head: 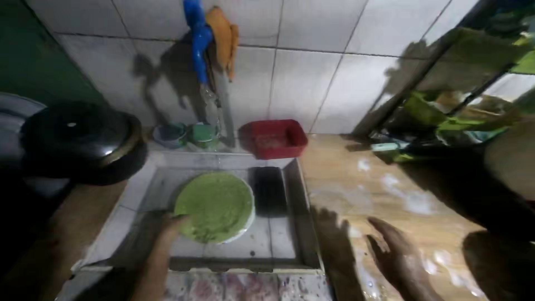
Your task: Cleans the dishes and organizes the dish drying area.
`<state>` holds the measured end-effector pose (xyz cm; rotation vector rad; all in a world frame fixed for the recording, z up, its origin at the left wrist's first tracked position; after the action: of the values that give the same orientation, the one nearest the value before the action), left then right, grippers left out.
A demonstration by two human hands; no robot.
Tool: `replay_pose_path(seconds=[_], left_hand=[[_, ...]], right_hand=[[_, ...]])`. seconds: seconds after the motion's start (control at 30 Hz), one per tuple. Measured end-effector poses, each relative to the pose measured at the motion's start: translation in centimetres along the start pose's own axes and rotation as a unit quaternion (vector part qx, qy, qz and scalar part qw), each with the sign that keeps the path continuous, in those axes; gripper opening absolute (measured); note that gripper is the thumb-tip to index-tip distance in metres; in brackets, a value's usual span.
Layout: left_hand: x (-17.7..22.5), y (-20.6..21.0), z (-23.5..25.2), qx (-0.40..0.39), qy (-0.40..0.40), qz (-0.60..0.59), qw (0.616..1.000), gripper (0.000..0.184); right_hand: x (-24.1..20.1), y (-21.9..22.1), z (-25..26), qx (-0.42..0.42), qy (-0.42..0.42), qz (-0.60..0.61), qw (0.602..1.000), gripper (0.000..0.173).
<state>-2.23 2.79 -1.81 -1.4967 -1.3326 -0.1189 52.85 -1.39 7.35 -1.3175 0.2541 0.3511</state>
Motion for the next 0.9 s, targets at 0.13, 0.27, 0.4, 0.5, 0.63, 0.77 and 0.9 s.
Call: replay_pose_path(seconds=[0.13,0.27,0.4,0.5,0.63,0.77,0.9], left_hand=[[0.7,0.4,-1.4,0.048,0.035,-0.085,0.995,0.050],[0.3,2.5,-1.6,0.074,0.033,-0.266,0.961,0.058],[1.7,0.5,-1.0,0.079,0.047,-0.289,0.953,0.056],[3.3,-1.6,-1.4,0.061,0.067,-0.255,0.963,0.053],[6.3,-1.5,-2.6,0.012,0.076,-0.282,0.956,0.059],[9.0,-0.1,-2.5,-0.043,0.074,-0.314,0.946,0.060],[10.0,0.5,-0.8,-0.062,0.053,-0.364,0.928,0.063]], right_hand=[[-14.6,11.0,1.2,-0.212,-0.104,0.068,0.969,0.041],[-25.1,18.4,-0.2,-0.361,-0.196,0.122,0.903,0.063],[-26.8,21.4,1.5,-0.333,-0.188,0.097,0.919,0.065],[-25.2,21.3,6.9,-0.311,-0.120,0.022,0.942,0.060],[-25.5,21.4,14.7,-0.181,-0.060,-0.045,0.981,0.065],[-31.5,21.9,17.4,-0.156,-0.112,-0.002,0.981,0.069],[-36.2,21.4,13.4,-0.147,-0.247,0.125,0.950,0.057]])
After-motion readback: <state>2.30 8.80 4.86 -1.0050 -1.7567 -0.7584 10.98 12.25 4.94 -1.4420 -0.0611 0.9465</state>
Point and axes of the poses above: each hand's wrist, its own z-axis towards the middle knuckle, its own y-axis out of the palm, x = y × z, the point moved 4 cm from there along z, towards the middle knuckle, and after that the axes turned 3 degrees about y, right-handed, at the moved point
